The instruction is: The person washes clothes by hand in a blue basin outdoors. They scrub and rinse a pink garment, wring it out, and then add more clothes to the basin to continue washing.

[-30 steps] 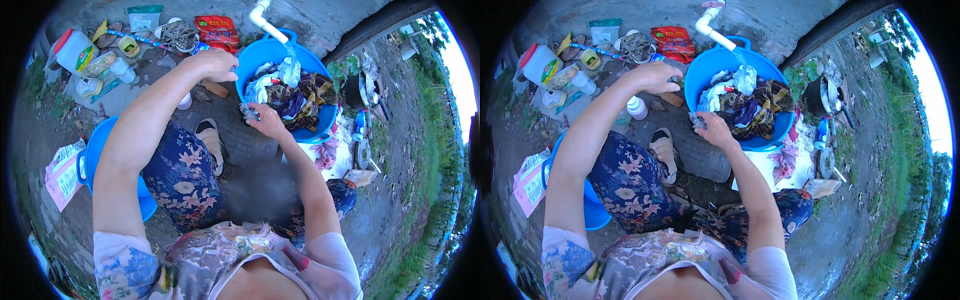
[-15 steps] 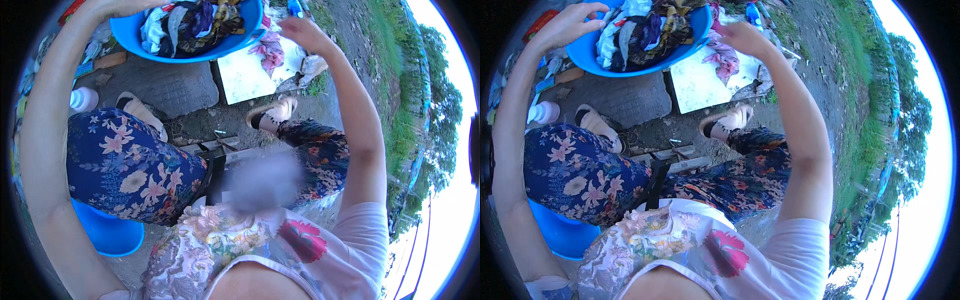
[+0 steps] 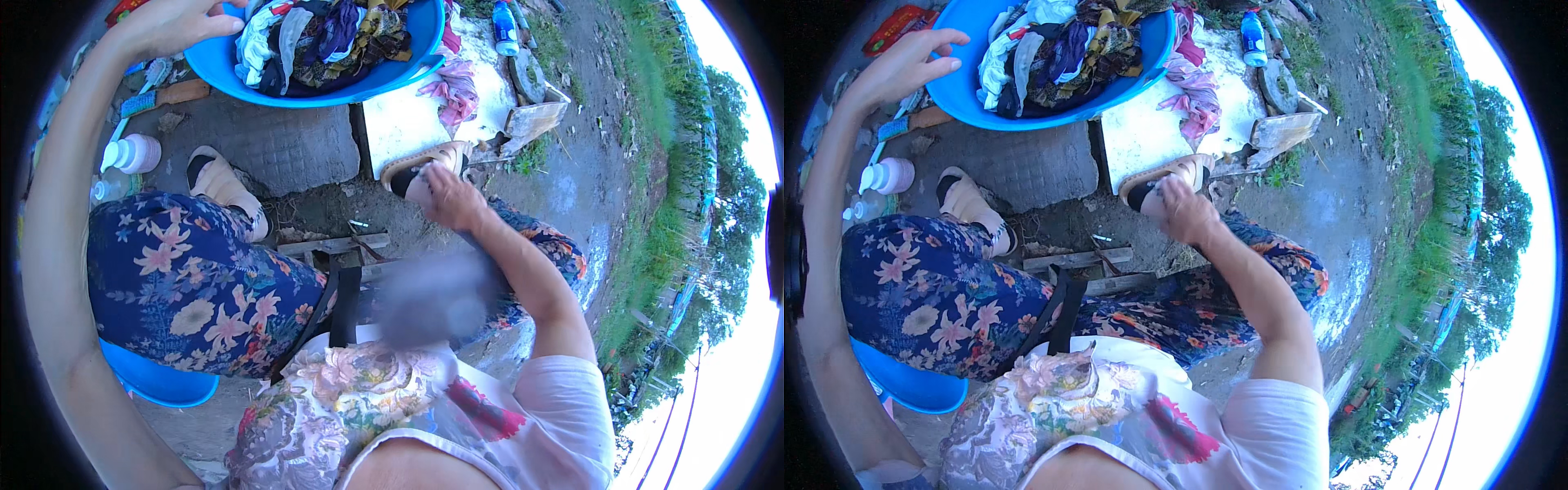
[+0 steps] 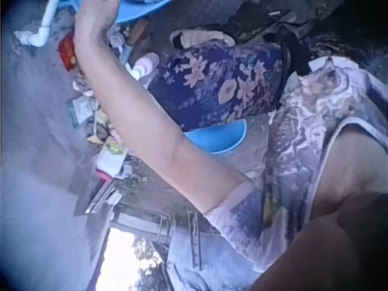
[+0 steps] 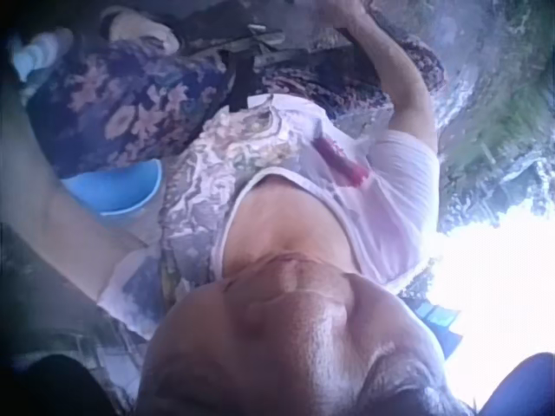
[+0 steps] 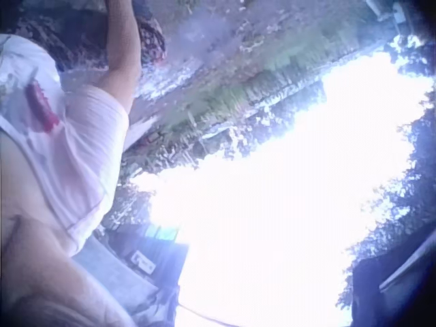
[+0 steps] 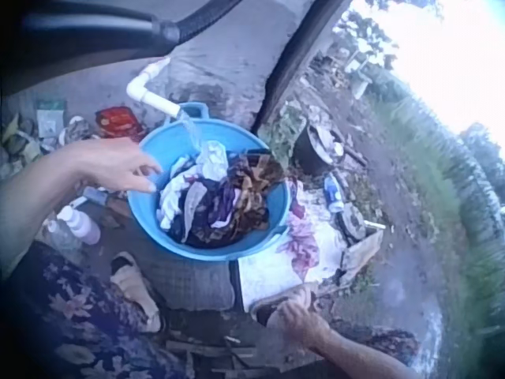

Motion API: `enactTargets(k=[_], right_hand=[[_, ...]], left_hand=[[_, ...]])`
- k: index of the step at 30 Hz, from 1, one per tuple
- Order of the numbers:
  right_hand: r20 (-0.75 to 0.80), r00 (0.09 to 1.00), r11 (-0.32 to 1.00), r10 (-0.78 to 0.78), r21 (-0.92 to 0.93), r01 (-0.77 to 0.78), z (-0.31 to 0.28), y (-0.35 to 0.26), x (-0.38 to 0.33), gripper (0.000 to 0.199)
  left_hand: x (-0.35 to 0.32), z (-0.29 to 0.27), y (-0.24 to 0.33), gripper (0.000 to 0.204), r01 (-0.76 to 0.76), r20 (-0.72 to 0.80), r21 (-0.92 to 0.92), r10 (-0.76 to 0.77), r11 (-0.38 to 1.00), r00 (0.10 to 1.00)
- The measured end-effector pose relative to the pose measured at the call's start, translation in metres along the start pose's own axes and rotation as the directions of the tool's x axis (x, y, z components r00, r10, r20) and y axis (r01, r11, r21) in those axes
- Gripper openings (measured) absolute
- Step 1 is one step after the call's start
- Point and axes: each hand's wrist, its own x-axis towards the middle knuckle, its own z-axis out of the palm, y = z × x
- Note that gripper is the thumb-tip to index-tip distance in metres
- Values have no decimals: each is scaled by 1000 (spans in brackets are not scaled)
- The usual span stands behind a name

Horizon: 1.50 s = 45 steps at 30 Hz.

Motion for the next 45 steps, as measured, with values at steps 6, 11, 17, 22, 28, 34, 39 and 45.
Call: enactTargets(k=[6,11,17,22,28,34,39,45], right_hand=[[-60,982,961,-177,-227,160,12,1,-50,81],[-157,979,982,-131,-152,107,3,-8,17,70],[-88,992,955,-88,-290,59,41,-7,13,63],[415,896,970,-161,-103,222,-47,-15,-27,48],[-758,550,882,-349,-68,466,-183,-93,27,45],[-199,937,932,-286,-286,224,-161,-132,123,19],[-227,868,865,-441,-365,343,-126,-140,99,13],[-44,842,777,-538,362,516,-151,-108,57,31]], left_hand=[[-4,-9,18,44,89,51,-61,-86,994,995],[8,-11,27,43,-52,91,-89,60,995,994],[21,-31,68,42,-39,98,-11,40,999,994],[7,-25,32,44,116,164,30,-120,993,979],[-1,-20,23,47,219,305,72,-231,973,924],[7,-2,38,46,175,370,11,-167,984,914],[-10,-5,21,48,271,364,-27,-243,962,899],[15,10,28,45,128,375,-9,-116,992,920]])
